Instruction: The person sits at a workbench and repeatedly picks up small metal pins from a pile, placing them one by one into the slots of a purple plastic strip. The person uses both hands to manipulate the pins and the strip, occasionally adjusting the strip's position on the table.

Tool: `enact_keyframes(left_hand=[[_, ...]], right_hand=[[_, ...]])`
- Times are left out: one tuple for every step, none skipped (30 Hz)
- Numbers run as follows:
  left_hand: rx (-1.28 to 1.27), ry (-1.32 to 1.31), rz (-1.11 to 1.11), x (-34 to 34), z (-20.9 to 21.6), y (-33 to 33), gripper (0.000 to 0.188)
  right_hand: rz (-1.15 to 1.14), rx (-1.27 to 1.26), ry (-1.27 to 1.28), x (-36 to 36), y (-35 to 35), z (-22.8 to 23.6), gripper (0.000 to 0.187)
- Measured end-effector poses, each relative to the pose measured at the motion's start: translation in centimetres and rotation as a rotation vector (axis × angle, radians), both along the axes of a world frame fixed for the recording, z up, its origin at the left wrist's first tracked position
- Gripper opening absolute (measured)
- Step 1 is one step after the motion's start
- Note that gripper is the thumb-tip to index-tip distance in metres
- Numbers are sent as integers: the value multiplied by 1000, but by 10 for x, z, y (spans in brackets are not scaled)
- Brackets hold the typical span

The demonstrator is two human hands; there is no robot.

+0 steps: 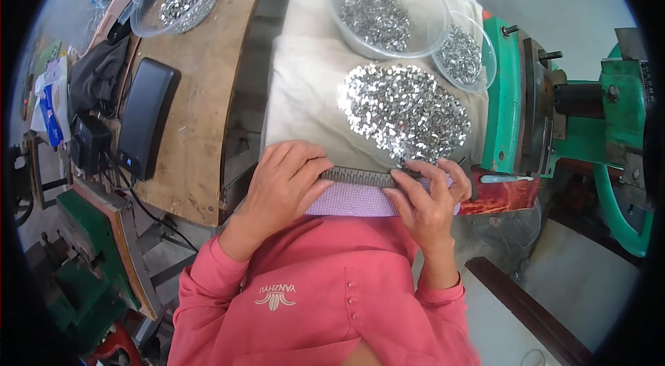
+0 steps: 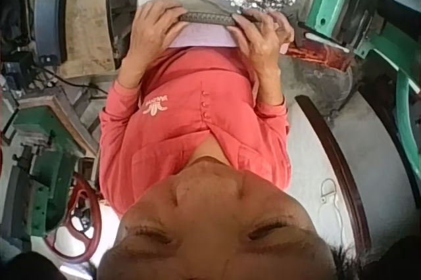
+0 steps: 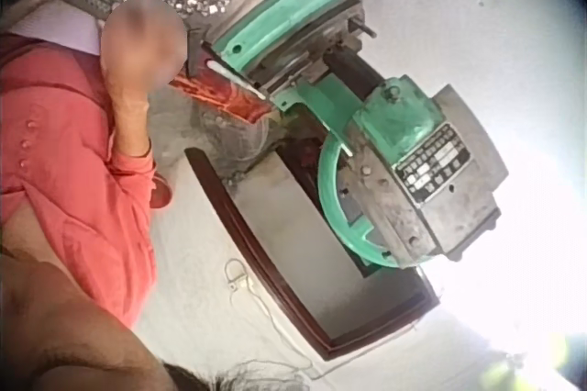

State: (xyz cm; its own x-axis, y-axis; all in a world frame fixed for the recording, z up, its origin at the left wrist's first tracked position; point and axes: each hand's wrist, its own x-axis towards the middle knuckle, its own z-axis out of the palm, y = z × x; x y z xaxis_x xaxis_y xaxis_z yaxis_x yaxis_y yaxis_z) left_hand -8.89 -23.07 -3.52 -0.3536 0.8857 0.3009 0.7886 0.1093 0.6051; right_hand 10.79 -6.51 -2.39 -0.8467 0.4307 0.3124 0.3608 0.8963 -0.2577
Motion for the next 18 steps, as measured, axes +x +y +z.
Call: enact_keyframes(left_hand=[[10,-42,4,0,-1,0,32],[22,-73,10,-1,-2,-1,32],[33,-104,15,-2,-2,-4,32],[55,-138,14,-2,-4,-4,33],[74,-153,24,-2,-4,-3,31],[72,-162,26,-2,-4,-4,31],[73,-175,24,-2,-5,-3,30],[73,-182,25,-3,-5,-3,29],[83,-182,25,-2,-4,-2,28],[84,-185,25,-2,-3,-2,27],[83,-189,26,-2,-1,-1,27],[82,-194,28,-1,0,1,27],[90,-188,26,0,-1,1,27],[95,-186,21,0,-1,2,28],[99,-185,16,0,0,3,29],[102,-179,27,0,-1,0,29],[110,-182,33,0,0,0,30],[121,-174,47,-1,0,0,29]], right_hand=[[1,-18,-4,0,2,3,28],[0,-36,-7,0,4,5,28],[-2,-44,10,-1,6,8,28],[-8,-40,24,-2,10,10,28],[-17,-36,42,-2,13,13,28],[-27,-33,60,-3,17,17,27],[-42,-13,78,-7,25,26,26],[-66,-15,109,-9,33,29,26],[-89,-18,140,-10,42,32,26],[-108,-23,178,-12,52,35,26],[-110,24,199,-16,61,44,24],[-124,7,225,-19,73,47,23],[-133,-10,251,-23,84,46,22],[-142,-33,279,-27,94,48,21],[-114,-2,245,-34,104,55,17],[-102,-46,218,-43,112,56,16],[-102,-90,191,-48,120,54,15],[-101,-134,164,-52,128,52,14]])
